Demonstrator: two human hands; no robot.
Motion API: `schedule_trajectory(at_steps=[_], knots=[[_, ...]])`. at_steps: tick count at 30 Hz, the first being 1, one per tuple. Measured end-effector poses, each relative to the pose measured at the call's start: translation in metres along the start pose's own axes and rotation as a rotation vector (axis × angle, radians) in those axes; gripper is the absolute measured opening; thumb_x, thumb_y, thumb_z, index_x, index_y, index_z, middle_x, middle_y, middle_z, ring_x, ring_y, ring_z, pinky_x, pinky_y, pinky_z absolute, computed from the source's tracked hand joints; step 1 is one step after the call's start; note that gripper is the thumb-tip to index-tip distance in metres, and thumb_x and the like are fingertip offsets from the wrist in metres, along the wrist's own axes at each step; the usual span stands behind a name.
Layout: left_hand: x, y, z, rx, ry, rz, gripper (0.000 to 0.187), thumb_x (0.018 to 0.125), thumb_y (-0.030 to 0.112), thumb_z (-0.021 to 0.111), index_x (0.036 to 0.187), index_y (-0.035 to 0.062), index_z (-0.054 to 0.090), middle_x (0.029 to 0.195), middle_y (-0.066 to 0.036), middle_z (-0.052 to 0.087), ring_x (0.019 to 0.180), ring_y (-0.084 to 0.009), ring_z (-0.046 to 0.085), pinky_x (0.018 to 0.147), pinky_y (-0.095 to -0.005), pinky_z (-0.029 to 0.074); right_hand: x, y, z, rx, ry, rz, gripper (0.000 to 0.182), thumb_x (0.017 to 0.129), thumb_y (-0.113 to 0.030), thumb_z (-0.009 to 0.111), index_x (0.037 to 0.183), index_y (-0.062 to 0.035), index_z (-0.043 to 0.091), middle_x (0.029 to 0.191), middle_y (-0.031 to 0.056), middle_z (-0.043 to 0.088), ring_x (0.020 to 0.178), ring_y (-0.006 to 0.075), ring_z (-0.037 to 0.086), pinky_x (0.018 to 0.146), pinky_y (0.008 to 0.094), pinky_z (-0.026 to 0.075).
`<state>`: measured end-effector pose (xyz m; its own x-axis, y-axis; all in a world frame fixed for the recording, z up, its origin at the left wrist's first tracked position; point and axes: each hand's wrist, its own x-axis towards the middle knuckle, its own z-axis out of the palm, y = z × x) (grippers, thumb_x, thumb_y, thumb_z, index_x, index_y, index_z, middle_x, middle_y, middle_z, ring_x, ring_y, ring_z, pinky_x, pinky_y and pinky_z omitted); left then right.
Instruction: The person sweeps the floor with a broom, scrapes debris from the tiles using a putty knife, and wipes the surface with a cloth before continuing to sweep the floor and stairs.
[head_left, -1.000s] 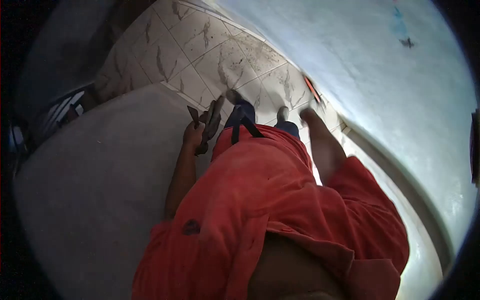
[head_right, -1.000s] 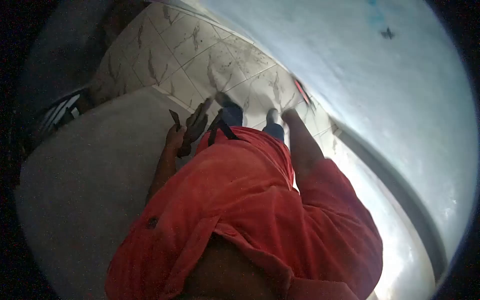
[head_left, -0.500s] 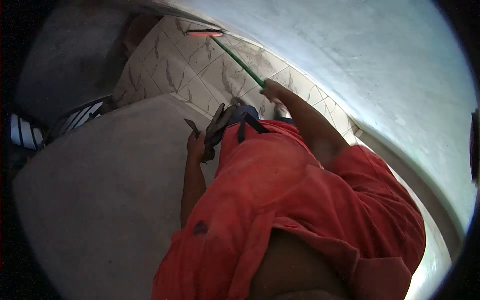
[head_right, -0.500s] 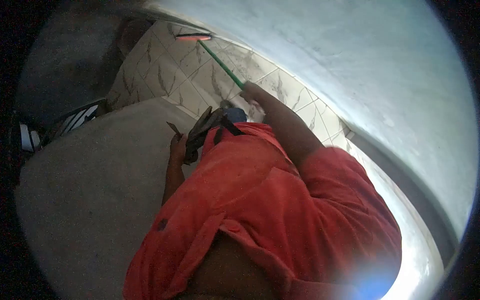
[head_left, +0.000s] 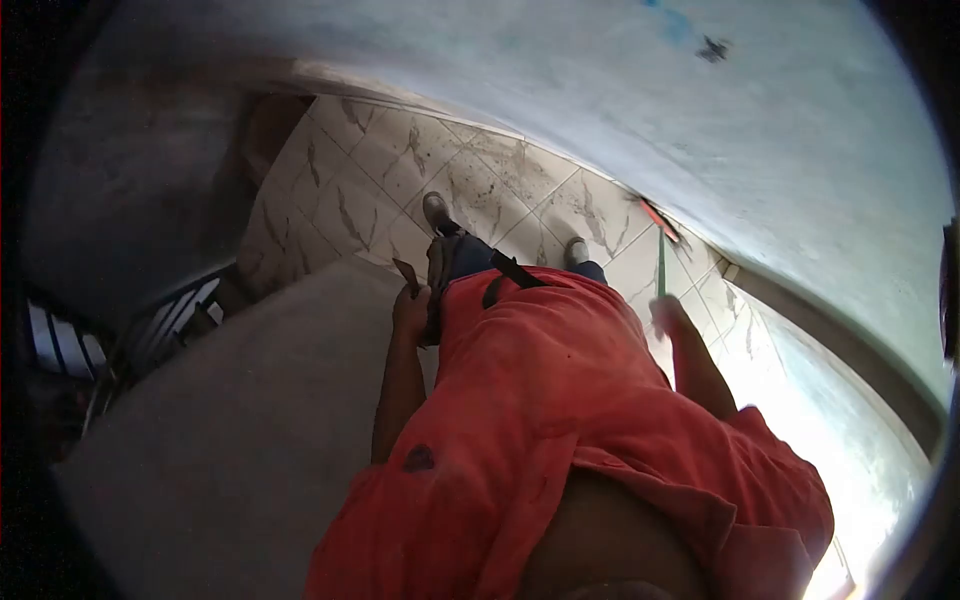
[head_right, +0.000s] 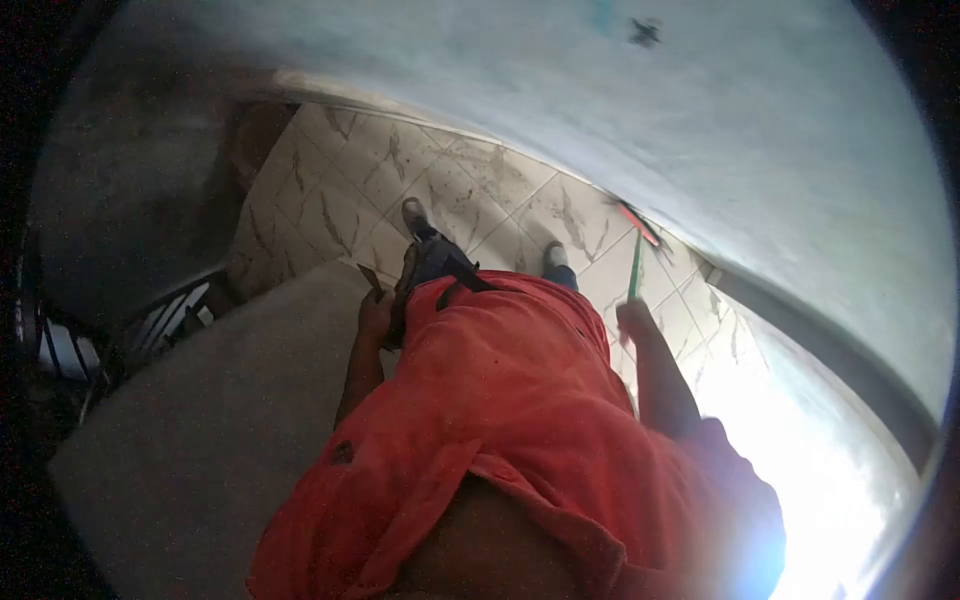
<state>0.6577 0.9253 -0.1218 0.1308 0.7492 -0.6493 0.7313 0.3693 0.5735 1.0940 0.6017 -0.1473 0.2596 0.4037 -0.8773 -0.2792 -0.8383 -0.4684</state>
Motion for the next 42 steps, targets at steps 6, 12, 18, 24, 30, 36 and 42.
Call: schedule_trajectory(at_steps=[6,12,18,24,30,36,42], knots=[[0.076,0.001,-0.12,0.241,-0.028,0.01,0.038,0.08,0.029,0.051,0.104,-0.0003,0.054,0.097,-0.018,0.058,0.093,-0.0321,0.055,0.081,-0.037,0.041,0.142,-0.143,0.204,-1.613,-0.056,-0.562,0.007,0.067,-0.008,0.057,0.066,-0.0066,0.064,0.073,0.0111,0.063,0.067,0.0212,0.063,0.056,0.032,0.049],[0.116,0.054,-0.258,0.263,-0.04,0.01,0.041,0.08,0.029,0.051,0.106,-0.0029,0.053,0.098,-0.019,0.058,0.094,-0.0304,0.055,0.082,-0.0367,0.04,0.178,-0.278,0.418,-1.305,-0.178,-0.684,0.006,0.062,-0.011,0.061,0.064,-0.0067,0.065,0.069,0.0136,0.063,0.062,0.0279,0.061,0.055,0.037,0.049],[0.16,0.045,-0.318,0.256,-0.034,0.025,0.037,0.08,0.028,0.052,0.101,-0.0028,0.055,0.092,-0.016,0.059,0.087,-0.0269,0.056,0.078,-0.0352,0.041,0.169,-0.311,0.469,-0.828,-0.146,-0.517,0.022,0.071,-0.022,0.056,0.08,-0.0036,0.063,0.067,0.0127,0.061,0.063,0.0241,0.06,0.055,0.0366,0.048],[0.196,0.072,-0.327,0.389,-0.125,0.211,0.035,0.08,0.028,0.052,0.1,-0.0008,0.055,0.086,-0.014,0.059,0.083,-0.0251,0.056,0.074,-0.0349,0.042,0.012,-0.342,0.373,-0.022,-0.136,-0.072,0.03,0.078,-0.017,0.051,0.104,-0.0026,0.053,0.078,0.0089,0.055,0.066,0.0162,0.051,0.056,0.0307,0.042],[0.219,0.052,-0.33,0.323,-0.185,0.19,0.034,0.08,0.027,0.053,0.097,-0.0025,0.055,0.085,-0.013,0.058,0.081,-0.0227,0.056,0.074,-0.0343,0.041,-0.128,-0.211,0.272,0.143,0.276,0.336,0.026,0.08,-0.022,0.052,0.102,-0.0071,0.051,0.067,0.0007,0.046,0.056,0.0094,0.042,0.044,0.023,0.034],[0.221,0.055,-0.34,0.448,-0.239,0.112,0.034,0.08,0.026,0.054,0.096,-0.0034,0.055,0.085,-0.011,0.059,0.081,-0.0205,0.055,0.075,-0.0335,0.042,-0.002,-0.047,0.187,-0.041,0.359,0.129,0.011,0.076,-0.013,0.056,0.069,-0.0079,0.05,0.049,-0.0006,0.04,0.042,0.0116,0.04,0.038,0.0305,0.031],[0.199,0.086,-0.344,0.552,-0.265,0.196,0.036,0.08,0.026,0.053,0.1,-0.0042,0.053,0.091,-0.013,0.059,0.085,-0.021,0.055,0.077,-0.0332,0.042,0.174,-0.03,0.27,0.29,0.217,-0.032,0.007,0.069,-0.013,0.058,0.073,-0.0072,0.057,0.064,0.0091,0.056,0.057,0.0201,0.055,0.051,0.0352,0.044]])
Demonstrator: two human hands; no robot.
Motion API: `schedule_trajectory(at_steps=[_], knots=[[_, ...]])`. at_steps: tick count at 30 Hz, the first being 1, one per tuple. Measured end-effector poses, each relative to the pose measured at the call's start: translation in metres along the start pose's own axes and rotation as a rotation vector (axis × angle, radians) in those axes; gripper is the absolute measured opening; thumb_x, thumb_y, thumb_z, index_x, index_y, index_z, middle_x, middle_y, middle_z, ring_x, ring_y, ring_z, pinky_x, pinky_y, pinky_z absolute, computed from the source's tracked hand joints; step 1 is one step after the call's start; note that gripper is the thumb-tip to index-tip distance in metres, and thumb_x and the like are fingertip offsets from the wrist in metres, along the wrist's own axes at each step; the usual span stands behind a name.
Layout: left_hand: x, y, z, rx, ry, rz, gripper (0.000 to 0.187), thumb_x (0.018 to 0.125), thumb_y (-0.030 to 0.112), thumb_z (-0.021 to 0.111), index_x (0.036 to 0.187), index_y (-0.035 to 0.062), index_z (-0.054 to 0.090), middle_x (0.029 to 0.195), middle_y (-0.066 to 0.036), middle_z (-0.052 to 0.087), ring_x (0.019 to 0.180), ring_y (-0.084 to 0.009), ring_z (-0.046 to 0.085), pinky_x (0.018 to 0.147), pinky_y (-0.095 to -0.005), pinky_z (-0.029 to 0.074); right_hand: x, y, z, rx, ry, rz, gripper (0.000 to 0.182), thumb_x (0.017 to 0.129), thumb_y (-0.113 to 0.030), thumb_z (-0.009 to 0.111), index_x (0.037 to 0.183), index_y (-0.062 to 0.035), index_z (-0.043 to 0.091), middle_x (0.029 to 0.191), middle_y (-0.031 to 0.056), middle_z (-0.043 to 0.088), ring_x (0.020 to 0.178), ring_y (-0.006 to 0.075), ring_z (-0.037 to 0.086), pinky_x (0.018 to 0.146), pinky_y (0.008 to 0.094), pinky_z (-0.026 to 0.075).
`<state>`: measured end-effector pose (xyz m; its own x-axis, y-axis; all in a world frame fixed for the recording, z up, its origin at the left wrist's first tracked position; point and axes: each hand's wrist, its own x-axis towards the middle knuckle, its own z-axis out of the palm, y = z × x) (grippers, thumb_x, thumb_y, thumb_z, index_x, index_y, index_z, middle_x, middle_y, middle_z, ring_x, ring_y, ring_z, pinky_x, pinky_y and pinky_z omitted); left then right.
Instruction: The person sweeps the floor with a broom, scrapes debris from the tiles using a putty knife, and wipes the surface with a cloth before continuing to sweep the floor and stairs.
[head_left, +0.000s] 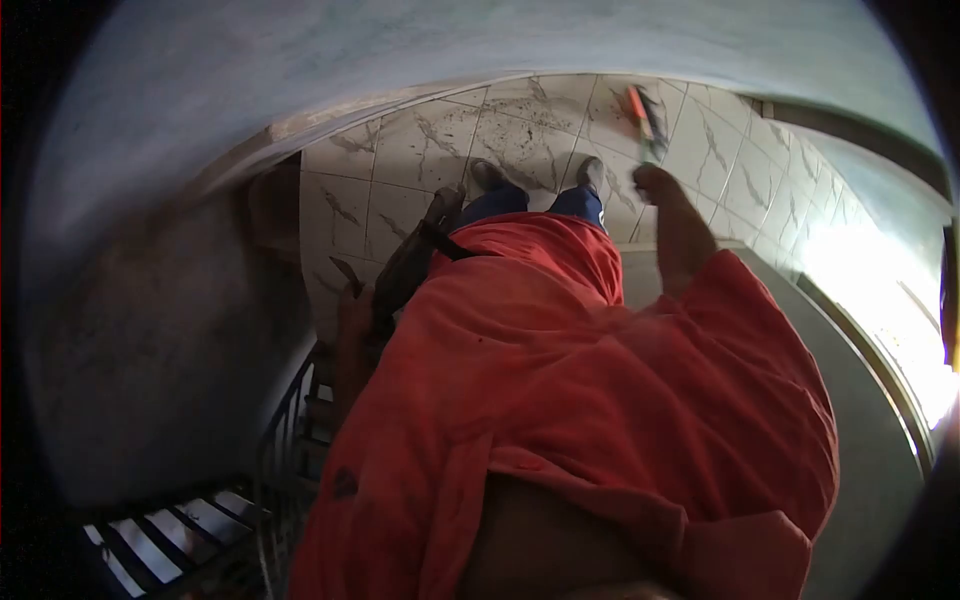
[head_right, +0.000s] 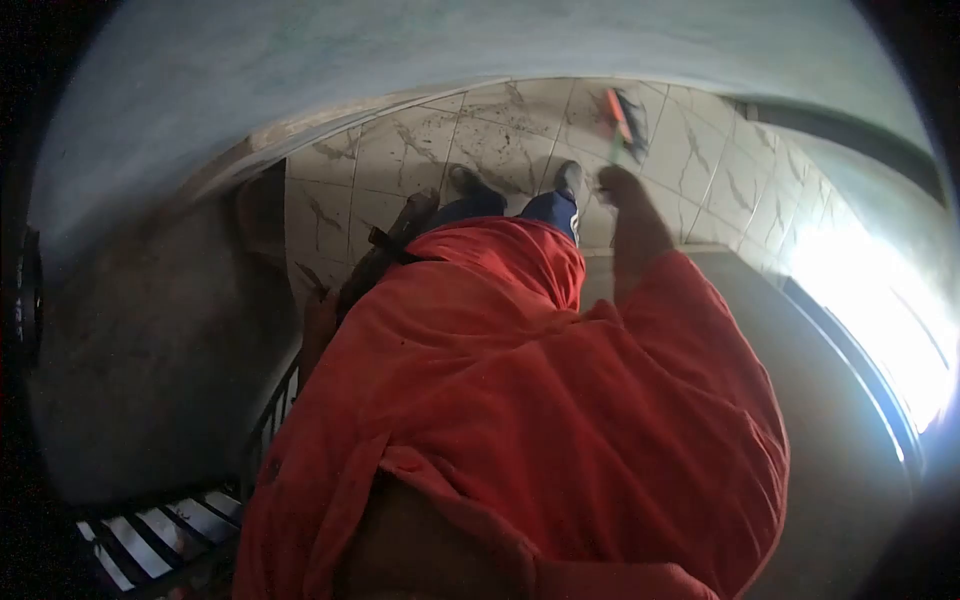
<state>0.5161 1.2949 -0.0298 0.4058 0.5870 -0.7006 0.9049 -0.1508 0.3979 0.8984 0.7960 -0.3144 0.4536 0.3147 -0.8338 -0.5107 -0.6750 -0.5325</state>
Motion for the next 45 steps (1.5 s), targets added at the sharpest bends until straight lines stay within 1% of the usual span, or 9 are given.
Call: schedule_trajectory(at_steps=[4,10,15,21,24,25,34,37,45], knots=[[0.001,0.021,0.02,-0.016,-0.022,0.073,0.037,0.08,0.025,0.053,0.101,-0.0042,0.053,0.092,-0.014,0.058,0.085,-0.0222,0.055,0.077,-0.0337,0.042,-0.073,-0.119,0.141,-0.728,-0.331,0.001,0.014,0.071,-0.02,0.058,0.074,-0.006,0.06,0.071,0.0069,0.059,0.062,0.0186,0.057,0.053,0.0357,0.045],[0.022,0.025,0.041,-0.061,-0.021,0.12,0.034,0.08,0.025,0.052,0.099,-0.0038,0.054,0.089,-0.014,0.058,0.084,-0.0234,0.056,0.077,-0.0341,0.042,-0.155,-0.2,0.132,-0.653,-0.503,-0.152,0.025,0.072,-0.026,0.055,0.075,-0.0016,0.062,0.067,0.0104,0.061,0.06,0.019,0.057,0.052,0.0367,0.043],[0.019,0.008,0.033,-0.181,0.04,0.035,0.033,0.08,0.025,0.053,0.096,-0.0035,0.054,0.086,-0.013,0.059,0.083,-0.0225,0.056,0.076,-0.0337,0.042,-0.29,-0.195,0.073,0.089,-0.189,0.193,0.024,0.078,-0.019,0.055,0.095,-0.0017,0.051,0.074,0.0038,0.05,0.059,0.0097,0.046,0.049,0.0253,0.039],[0.018,-0.034,0.028,-0.259,0.03,-0.019,0.033,0.08,0.025,0.055,0.095,-0.0033,0.054,0.087,-0.012,0.059,0.081,-0.0207,0.055,0.074,-0.033,0.042,-0.196,-0.109,-0.003,-0.711,0.027,0.19,0.016,0.078,-0.017,0.051,0.072,-0.0029,0.053,0.055,0.0085,0.05,0.046,0.0161,0.051,0.04,0.0311,0.041],[0.009,-0.021,0.022,-0.169,0.047,0.004,0.033,0.08,0.026,0.054,0.096,-0.0031,0.054,0.088,-0.013,0.059,0.083,-0.0227,0.056,0.075,-0.0336,0.042,-0.088,-0.096,0.015,-1.734,0.023,-0.694,0.004,0.061,-0.01,0.063,0.06,-0.008,0.059,0.061,0.0146,0.058,0.061,0.0278,0.06,0.056,0.0369,0.048],[0.005,-0.014,0.019,-0.138,0.063,0.006,0.034,0.08,0.027,0.054,0.096,-0.003,0.054,0.089,-0.014,0.059,0.084,-0.0239,0.056,0.075,-0.034,0.042,0.012,-0.034,0.014,-1.824,-0.053,-0.637,0.002,0.061,-0.01,0.063,0.062,-0.0089,0.062,0.064,0.0129,0.059,0.061,0.0258,0.06,0.056,0.0351,0.049],[-0.021,-0.027,0.0,-0.134,0.104,-0.08,0.04,0.08,0.029,0.053,0.102,-0.0041,0.053,0.096,-0.019,0.058,0.092,-0.0287,0.056,0.081,-0.036,0.041,-0.021,-0.305,0.394,-1.237,-0.415,-0.497,0.025,0.078,-0.015,0.05,0.099,-0.0071,0.063,0.095,0.0103,0.063,0.084,0.0235,0.063,0.067,0.0394,0.05],[-0.035,-0.039,0.004,-0.106,0.144,-0.105,0.043,0.08,0.031,0.052,0.104,-0.0049,0.053,0.098,-0.019,0.058,0.094,-0.0296,0.055,0.082,-0.0367,0.04,-0.057,-0.349,0.394,-0.869,-0.643,-0.088,0.027,0.078,-0.014,0.048,0.099,-0.0041,0.061,0.097,0.0106,0.062,0.074,0.0225,0.064,0.064,0.0391,0.05],[-0.062,-0.012,0.029,-0.387,0.229,-0.318,0.044,0.081,0.032,0.05,0.107,-0.004,0.052,0.102,-0.02,0.058,0.097,-0.031,0.054,0.083,-0.0372,0.04,-0.076,-0.311,0.253,-0.599,-0.645,-0.27,0.022,0.077,-0.025,0.052,0.074,-0.0037,0.054,0.06,0.0055,0.049,0.052,0.0158,0.048,0.048,0.0367,0.039]])
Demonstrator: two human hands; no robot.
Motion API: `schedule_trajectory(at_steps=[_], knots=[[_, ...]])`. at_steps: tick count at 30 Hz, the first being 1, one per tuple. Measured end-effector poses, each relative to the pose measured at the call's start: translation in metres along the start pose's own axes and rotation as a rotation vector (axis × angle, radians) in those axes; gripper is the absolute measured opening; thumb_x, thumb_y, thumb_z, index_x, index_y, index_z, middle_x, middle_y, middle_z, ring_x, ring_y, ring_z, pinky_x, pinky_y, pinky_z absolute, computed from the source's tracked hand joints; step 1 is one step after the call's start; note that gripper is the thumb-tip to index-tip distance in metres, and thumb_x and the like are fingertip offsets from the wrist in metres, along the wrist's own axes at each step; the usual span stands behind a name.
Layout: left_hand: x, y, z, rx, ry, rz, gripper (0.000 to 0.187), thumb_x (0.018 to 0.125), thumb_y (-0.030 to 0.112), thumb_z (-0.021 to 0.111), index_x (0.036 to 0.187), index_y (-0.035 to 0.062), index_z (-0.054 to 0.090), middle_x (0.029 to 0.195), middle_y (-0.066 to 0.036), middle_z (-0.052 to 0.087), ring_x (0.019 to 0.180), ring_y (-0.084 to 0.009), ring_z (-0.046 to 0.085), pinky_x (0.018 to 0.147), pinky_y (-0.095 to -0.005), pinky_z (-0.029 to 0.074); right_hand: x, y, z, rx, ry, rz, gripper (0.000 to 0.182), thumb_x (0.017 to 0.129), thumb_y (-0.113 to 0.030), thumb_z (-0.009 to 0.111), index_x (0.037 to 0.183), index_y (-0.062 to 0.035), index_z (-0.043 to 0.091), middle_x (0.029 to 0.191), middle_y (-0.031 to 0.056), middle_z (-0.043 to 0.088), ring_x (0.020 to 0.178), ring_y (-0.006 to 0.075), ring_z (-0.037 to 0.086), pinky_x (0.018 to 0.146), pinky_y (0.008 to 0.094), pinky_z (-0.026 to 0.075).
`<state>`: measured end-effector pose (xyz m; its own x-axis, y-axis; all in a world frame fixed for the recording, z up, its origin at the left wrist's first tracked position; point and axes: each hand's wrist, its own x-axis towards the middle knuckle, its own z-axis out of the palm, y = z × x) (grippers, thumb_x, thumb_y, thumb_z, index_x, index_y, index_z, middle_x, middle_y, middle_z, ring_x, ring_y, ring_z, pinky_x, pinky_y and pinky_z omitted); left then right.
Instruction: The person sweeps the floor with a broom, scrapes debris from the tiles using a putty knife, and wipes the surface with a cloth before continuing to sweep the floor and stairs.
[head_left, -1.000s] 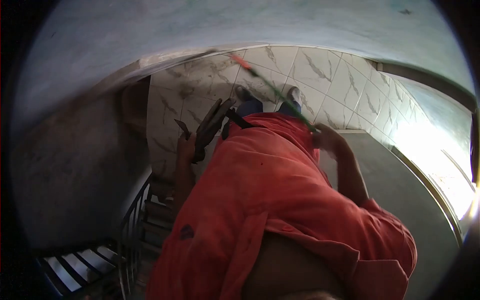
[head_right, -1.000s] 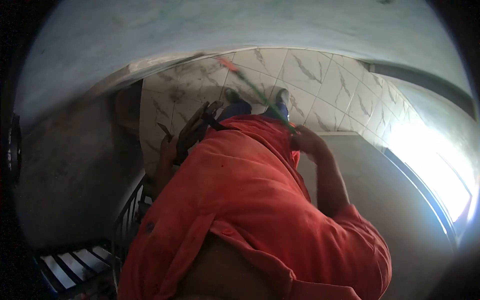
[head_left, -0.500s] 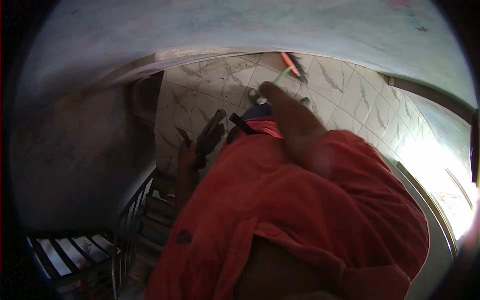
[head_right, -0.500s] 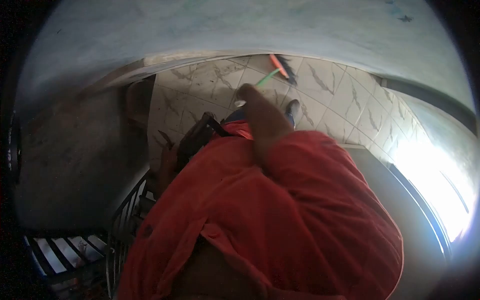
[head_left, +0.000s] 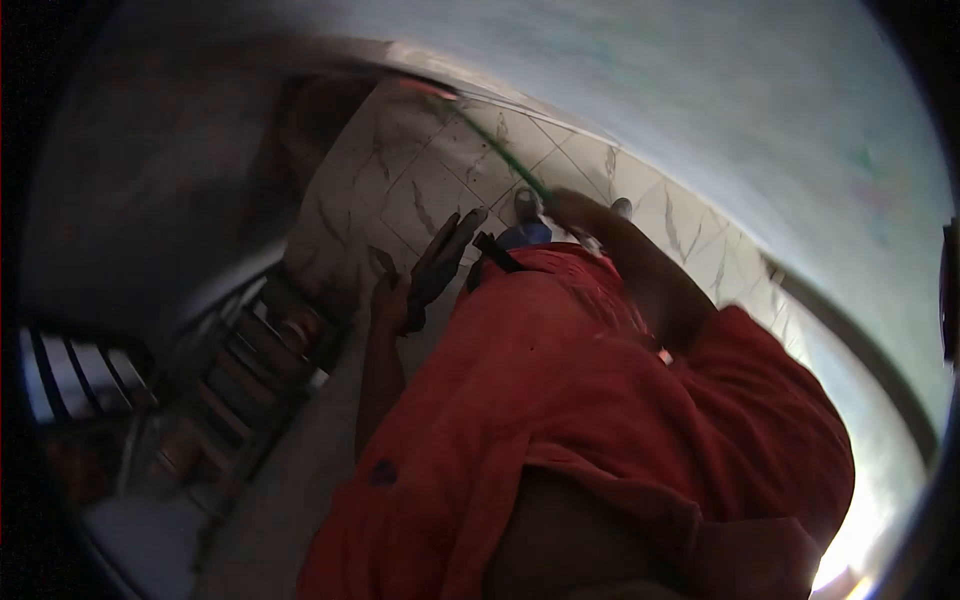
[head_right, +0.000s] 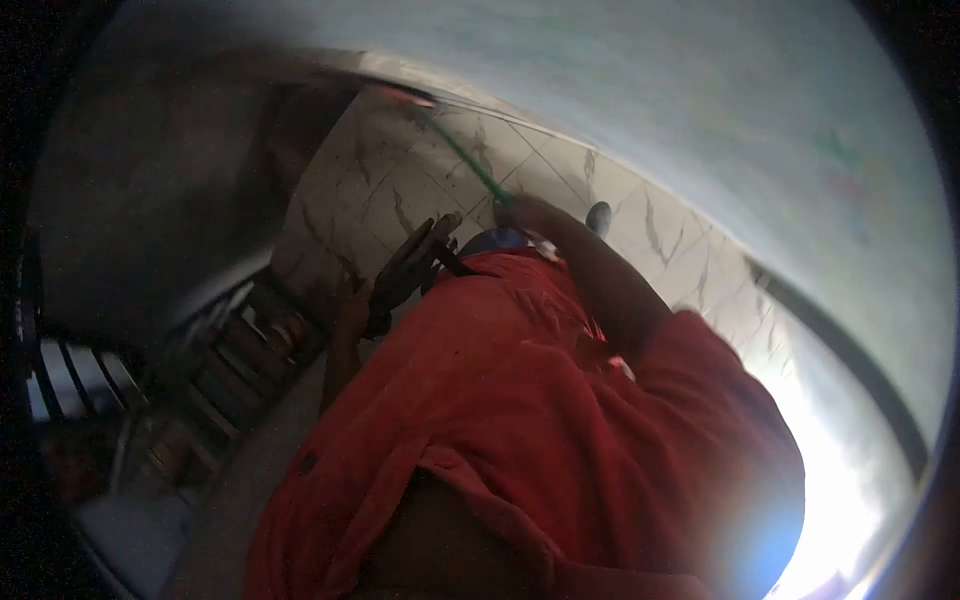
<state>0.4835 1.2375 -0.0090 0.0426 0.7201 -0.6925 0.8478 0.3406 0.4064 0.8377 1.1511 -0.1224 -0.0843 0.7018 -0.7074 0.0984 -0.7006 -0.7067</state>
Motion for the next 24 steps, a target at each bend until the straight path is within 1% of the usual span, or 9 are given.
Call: schedule_trajectory(at_steps=[1,2,5,11,16,19,20,23,24], knots=[[0.013,-0.036,0.013,-0.076,0.041,0.016,0.044,0.082,0.031,0.05,0.109,-0.0036,0.051,0.102,-0.019,0.058,0.096,-0.0302,0.055,0.083,-0.0365,0.04,-0.031,-0.003,-0.013,0.031,-0.004,0.132,0.024,0.078,-0.028,0.051,0.084,-0.0048,0.054,0.07,0.0062,0.052,0.056,0.0175,0.05,0.051,0.0366,0.04],[0.016,-0.055,0.024,-0.15,0.089,0.032,0.044,0.082,0.03,0.05,0.11,-0.0032,0.051,0.102,-0.018,0.058,0.095,-0.0293,0.055,0.083,-0.0359,0.04,-0.022,0.073,-0.018,-0.541,0.125,-0.456,0.024,0.081,-0.027,0.048,0.087,-0.0045,0.054,0.07,0.0064,0.053,0.056,0.0185,0.051,0.05,0.035,0.041],[-0.035,0.013,0.026,-0.239,0.091,-0.18,0.042,0.082,0.029,0.05,0.111,-0.0026,0.051,0.1,-0.017,0.058,0.09,-0.0277,0.056,0.08,-0.0354,0.041,-0.014,0.082,-0.035,-0.35,-0.059,-0.183,0.021,0.08,-0.022,0.048,0.085,-0.0028,0.056,0.065,0.0089,0.054,0.057,0.0214,0.054,0.052,0.0343,0.043],[-0.1,0.022,0.084,-0.454,0.273,-0.43,0.045,0.084,0.037,0.049,0.109,-0.0007,0.051,0.093,-0.013,0.058,0.079,-0.0227,0.055,0.072,-0.0352,0.043,0.101,0.063,-0.054,-1.02,-0.42,-0.733,0.011,0.073,-0.017,0.052,0.075,-0.0074,0.057,0.069,0.0126,0.059,0.059,0.0277,0.057,0.053,0.0388,0.046],[-0.235,0.08,0.14,-0.526,0.937,-0.49,0.038,0.083,0.029,0.052,0.104,-0.0033,0.052,0.102,-0.019,0.057,0.094,-0.0305,0.055,0.082,-0.0351,0.041,0.132,0.096,-0.129,0.479,-0.878,0.149,0.024,0.085,-0.023,0.042,0.082,-0.0036,0.056,0.063,0.007,0.052,0.055,0.0213,0.054,0.049,0.0391,0.047],[-0.307,0.086,0.173,-0.441,1.183,-0.622,0.029,0.085,0.022,0.05,0.098,-0.0036,0.054,0.093,-0.016,0.058,0.087,-0.0265,0.056,0.078,-0.0349,0.043,0.105,0.041,-0.135,-0.24,-0.674,-0.179,0.035,0.083,-0.042,0.04,0.069,-0.0109,0.048,0.058,0.0021,0.043,0.047,0.0169,0.045,0.045,0.0341,0.041],[-0.338,0.098,0.175,-0.393,1.293,-0.677,0.029,0.085,0.022,0.05,0.098,-0.0041,0.053,0.093,-0.017,0.058,0.087,-0.0261,0.056,0.078,-0.035,0.043,0.112,0.042,-0.131,-0.078,-0.595,0.193,0.035,0.082,-0.043,0.039,0.071,-0.0113,0.048,0.06,0.0018,0.044,0.049,0.017,0.044,0.046,0.0339,0.041],[-0.416,0.051,0.214,-0.57,2.043,-0.529,0.029,0.085,0.021,0.053,0.098,-0.005,0.053,0.097,-0.016,0.058,0.088,-0.0269,0.055,0.078,-0.036,0.042,0.117,0.018,-0.096,0.035,-0.753,0.274,0.02,0.079,-0.024,0.05,0.083,-0.0045,0.047,0.064,0.0076,0.047,0.051,0.0196,0.049,0.045,0.035,0.047],[-0.441,0.088,0.191,-0.043,1.997,-0.925,0.031,0.085,0.023,0.054,0.101,-0.0037,0.053,0.1,-0.014,0.058,0.09,-0.0263,0.054,0.079,-0.0361,0.042,0.116,0.0,-0.082,0.005,-0.809,0.315,0.019,0.078,-0.017,0.054,0.087,-0.0014,0.047,0.066,0.01,0.048,0.051,0.0205,0.05,0.045,0.0351,0.049]])
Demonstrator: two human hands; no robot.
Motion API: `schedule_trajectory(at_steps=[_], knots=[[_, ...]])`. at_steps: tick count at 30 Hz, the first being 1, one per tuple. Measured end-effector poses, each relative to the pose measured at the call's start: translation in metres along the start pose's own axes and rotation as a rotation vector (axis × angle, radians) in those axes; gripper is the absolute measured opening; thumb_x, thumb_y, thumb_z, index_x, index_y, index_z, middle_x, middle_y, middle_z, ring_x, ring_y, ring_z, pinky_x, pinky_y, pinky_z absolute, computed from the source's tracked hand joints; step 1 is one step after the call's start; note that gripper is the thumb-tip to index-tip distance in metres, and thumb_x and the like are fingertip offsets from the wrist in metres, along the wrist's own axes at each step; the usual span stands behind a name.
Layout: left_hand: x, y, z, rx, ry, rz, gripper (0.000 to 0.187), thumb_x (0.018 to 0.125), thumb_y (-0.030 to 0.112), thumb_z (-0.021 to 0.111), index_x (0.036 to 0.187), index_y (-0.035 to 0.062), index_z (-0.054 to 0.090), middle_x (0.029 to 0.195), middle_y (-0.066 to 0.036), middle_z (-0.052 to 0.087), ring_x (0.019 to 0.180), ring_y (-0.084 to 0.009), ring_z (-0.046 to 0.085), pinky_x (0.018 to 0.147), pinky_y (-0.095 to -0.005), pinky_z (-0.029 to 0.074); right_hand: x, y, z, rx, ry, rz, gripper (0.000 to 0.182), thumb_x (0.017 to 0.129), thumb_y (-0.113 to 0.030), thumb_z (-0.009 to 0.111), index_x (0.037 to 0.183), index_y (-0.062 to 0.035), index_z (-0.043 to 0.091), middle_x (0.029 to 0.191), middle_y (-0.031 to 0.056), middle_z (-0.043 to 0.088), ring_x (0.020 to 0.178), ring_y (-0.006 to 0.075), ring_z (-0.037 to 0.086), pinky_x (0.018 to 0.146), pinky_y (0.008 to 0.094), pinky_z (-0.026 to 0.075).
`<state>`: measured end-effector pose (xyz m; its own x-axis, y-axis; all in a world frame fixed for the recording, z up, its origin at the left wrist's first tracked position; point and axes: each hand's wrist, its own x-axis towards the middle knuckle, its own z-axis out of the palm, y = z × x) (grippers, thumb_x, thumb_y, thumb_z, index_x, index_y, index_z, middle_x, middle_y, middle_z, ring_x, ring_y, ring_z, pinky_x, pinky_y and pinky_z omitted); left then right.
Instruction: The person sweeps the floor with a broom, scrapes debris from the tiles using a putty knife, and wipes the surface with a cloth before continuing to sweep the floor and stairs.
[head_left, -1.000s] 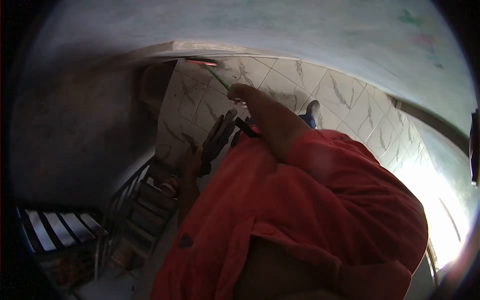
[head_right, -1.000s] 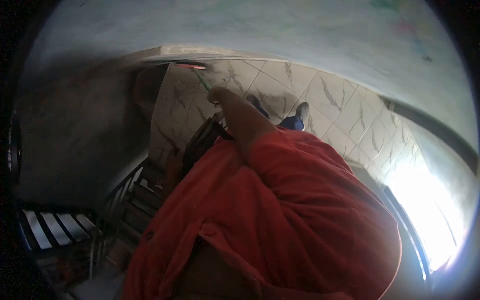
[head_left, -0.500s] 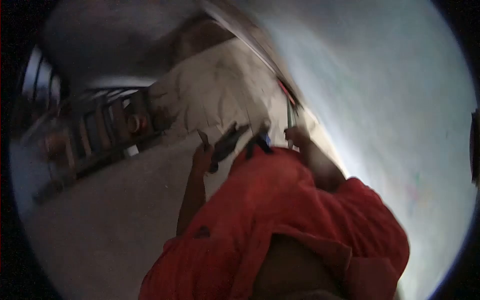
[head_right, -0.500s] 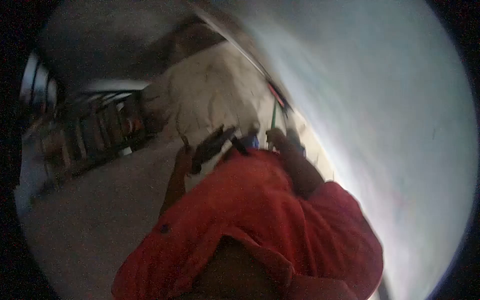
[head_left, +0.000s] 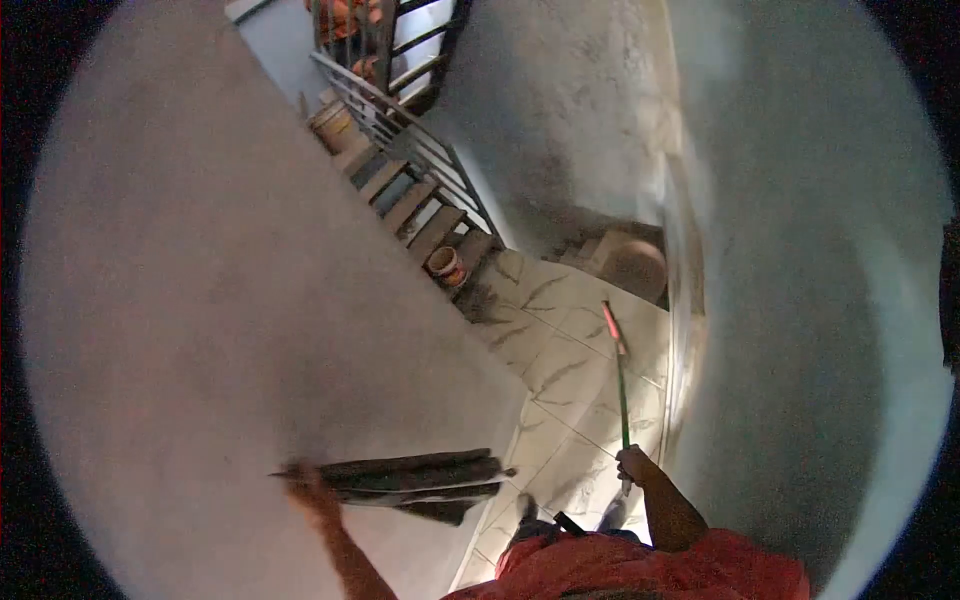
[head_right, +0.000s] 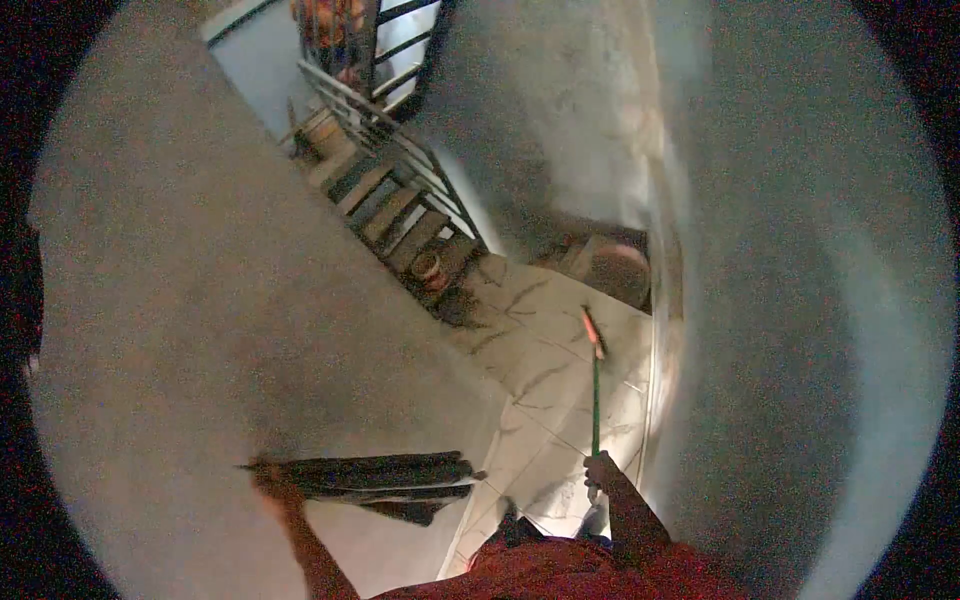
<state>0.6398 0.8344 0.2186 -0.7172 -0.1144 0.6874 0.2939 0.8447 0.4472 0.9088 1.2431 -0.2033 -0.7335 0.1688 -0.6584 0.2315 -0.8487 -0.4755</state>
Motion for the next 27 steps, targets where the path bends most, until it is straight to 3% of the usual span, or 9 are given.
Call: schedule_trajectory(at_steps=[4,7,13,17,20,22,24,25,27], knots=[[0.098,-0.096,-0.085,0.122,0.386,0.16,0.043,0.087,0.033,0.05,0.107,-0.0048,0.053,0.105,-0.017,0.057,0.091,-0.0274,0.055,0.078,-0.0381,0.044,0.022,0.009,0.005,-0.139,-0.434,0.043,0.03,0.084,-0.024,0.055,0.102,-0.0001,0.051,0.075,0.0086,0.056,0.057,0.017,0.054,0.05,0.0331,0.05],[0.121,-0.093,-0.111,-0.21,0.412,0.318,0.039,0.088,0.032,0.049,0.1,-0.0056,0.055,0.102,-0.016,0.059,0.088,-0.0249,0.057,0.077,-0.041,0.046,-0.036,-0.027,0.027,-1.118,-0.481,0.011,0.028,0.085,-0.022,0.051,0.105,-0.0035,0.054,0.067,0.0046,0.054,0.054,0.0151,0.051,0.052,0.0289,0.047],[0.124,-0.056,-0.133,-0.192,0.154,0.561,0.037,0.09,0.032,0.041,0.102,-0.0018,0.051,0.095,-0.013,0.056,0.083,-0.0254,0.056,0.074,-0.042,0.045,-0.092,0.006,0.075,-1.045,-0.341,0.899,0.023,0.078,-0.025,0.056,0.089,-0.0049,0.059,0.06,0.0033,0.051,0.048,0.0144,0.046,0.043,0.0301,0.04],[0.13,-0.049,-0.139,0.008,0.093,0.855,0.036,0.092,0.033,0.036,0.103,0.0007,0.049,0.09,-0.012,0.055,0.079,-0.0258,0.055,0.072,-0.0427,0.045,-0.063,0.116,0.043,-1.464,-0.83,0.511,0.021,0.076,-0.021,0.051,0.066,-0.0043,0.06,0.064,0.0065,0.058,0.051,0.0157,0.05,0.048,0.033,0.043],[0.134,-0.042,-0.136,0.776,0.437,1.449,0.035,0.093,0.033,0.032,0.103,0.0025,0.047,0.087,-0.011,0.053,0.076,-0.0261,0.055,0.071,-0.0431,0.044,-0.047,0.114,0.047,-1.485,-0.971,0.137,0.02,0.076,-0.02,0.051,0.064,-0.0043,0.057,0.061,0.0051,0.056,0.048,0.0146,0.048,0.046,0.0326,0.041],[0.134,-0.051,-0.137,0.108,0.004,0.837,0.03,0.092,0.032,0.034,0.092,0.0063,0.049,0.082,-0.007,0.054,0.074,-0.0215,0.056,0.067,-0.0385,0.046,-0.02,0.076,0.041,-1.52,-0.913,0.134,0.019,0.077,-0.019,0.051,0.066,-0.0047,0.056,0.057,0.0044,0.053,0.045,0.0136,0.046,0.044,0.0313,0.039],[0.132,-0.049,-0.125,-0.073,-0.049,0.755,0.031,0.093,0.032,0.034,0.093,0.0058,0.049,0.082,-0.006,0.054,0.073,-0.0201,0.055,0.064,-0.0367,0.046,0.022,0.017,0.038,-1.717,-0.838,0.472,0.019,0.081,-0.017,0.05,0.068,-0.0046,0.057,0.052,0.0039,0.048,0.043,0.0129,0.043,0.043,0.0305,0.036],[0.13,-0.045,-0.119,-0.259,-0.094,0.681,0.031,0.093,0.033,0.034,0.094,0.0053,0.049,0.082,-0.005,0.054,0.071,-0.0188,0.055,0.062,-0.0349,0.047,0.04,-0.004,0.036,-1.446,-0.148,0.885,0.018,0.081,-0.015,0.05,0.066,-0.0055,0.055,0.053,0.0041,0.049,0.042,0.0142,0.044,0.041,0.0315,0.035],[0.127,-0.041,-0.116,-0.233,-0.031,0.626,0.031,0.092,0.032,0.034,0.094,0.0047,0.048,0.082,-0.006,0.054,0.07,-0.0192,0.055,0.062,-0.0355,0.047,0.022,-0.081,0.1,-1.448,-0.074,0.849,0.019,0.076,-0.021,0.055,0.064,-0.0078,0.051,0.053,0.0034,0.048,0.043,0.0149,0.045,0.04,0.0323,0.035]])
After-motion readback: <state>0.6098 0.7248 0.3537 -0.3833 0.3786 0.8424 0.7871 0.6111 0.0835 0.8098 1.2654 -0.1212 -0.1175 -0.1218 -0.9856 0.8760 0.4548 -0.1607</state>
